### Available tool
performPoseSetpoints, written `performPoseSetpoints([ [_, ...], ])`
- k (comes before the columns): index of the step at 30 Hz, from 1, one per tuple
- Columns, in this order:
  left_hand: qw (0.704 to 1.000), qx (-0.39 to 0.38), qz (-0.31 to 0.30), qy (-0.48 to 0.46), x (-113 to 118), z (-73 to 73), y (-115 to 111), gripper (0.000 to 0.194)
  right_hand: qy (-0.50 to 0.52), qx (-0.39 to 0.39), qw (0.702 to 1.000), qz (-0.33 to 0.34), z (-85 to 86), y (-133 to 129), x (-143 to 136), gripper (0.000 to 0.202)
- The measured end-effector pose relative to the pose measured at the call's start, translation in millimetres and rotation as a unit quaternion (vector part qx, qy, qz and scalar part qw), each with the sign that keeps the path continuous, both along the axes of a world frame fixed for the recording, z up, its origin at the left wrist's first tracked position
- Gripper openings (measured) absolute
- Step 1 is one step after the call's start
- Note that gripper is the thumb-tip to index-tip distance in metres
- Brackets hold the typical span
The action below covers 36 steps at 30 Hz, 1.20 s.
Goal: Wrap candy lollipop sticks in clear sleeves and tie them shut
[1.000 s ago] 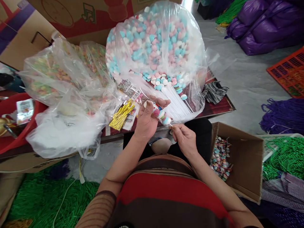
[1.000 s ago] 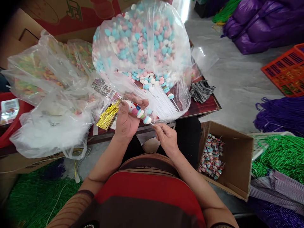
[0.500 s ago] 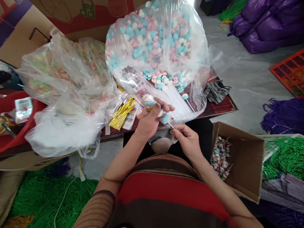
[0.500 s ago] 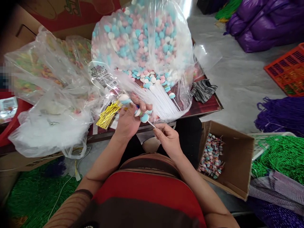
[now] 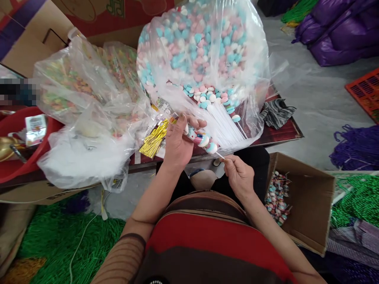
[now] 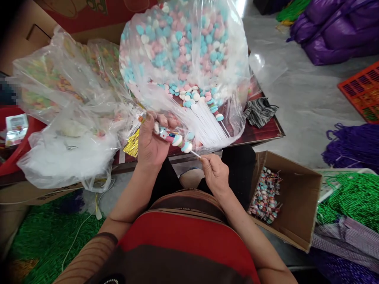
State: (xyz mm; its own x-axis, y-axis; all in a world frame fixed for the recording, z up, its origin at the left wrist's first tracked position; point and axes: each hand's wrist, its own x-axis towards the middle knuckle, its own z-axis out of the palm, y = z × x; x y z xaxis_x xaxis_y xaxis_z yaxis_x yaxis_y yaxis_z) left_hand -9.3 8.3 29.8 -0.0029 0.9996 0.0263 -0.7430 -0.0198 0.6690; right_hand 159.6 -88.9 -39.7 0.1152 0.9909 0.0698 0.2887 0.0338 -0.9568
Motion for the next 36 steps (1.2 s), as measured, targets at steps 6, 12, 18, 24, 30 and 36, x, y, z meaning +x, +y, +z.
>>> performPoseSetpoints([
  [6,0.999,0.011,-0.043,-0.01,5,0.0,-4,0.031,0.352,-0.253,0.894,0.11,3.5,1,-10,0.043],
  [12,0.999,0.015,-0.029,0.002,5,-3.0,-4,0.02,0.19,-0.133,0.969,0.082,-0.8,-5,-12,0.022],
  [18,0.995,-0.007,-0.091,0.03,20,-21.3,-22,0.017,0.146,-0.068,0.984,0.083,-6.7,-8,-17,0.018],
  [24,0.974,0.006,-0.214,0.073,2,-24.0,-17,0.043,0.337,-0.117,0.925,0.131,-12.2,-6,-16,0.019],
  [30,0.991,0.004,-0.131,0.037,-3,-14.7,-5,0.039,0.293,-0.113,0.942,0.116,-11.2,-5,-14,0.016],
  [36,0.997,-0.048,-0.062,0.028,26,-18.2,-19,0.038,0.068,0.012,0.994,0.083,-3.2,-1,-24,0.017],
])
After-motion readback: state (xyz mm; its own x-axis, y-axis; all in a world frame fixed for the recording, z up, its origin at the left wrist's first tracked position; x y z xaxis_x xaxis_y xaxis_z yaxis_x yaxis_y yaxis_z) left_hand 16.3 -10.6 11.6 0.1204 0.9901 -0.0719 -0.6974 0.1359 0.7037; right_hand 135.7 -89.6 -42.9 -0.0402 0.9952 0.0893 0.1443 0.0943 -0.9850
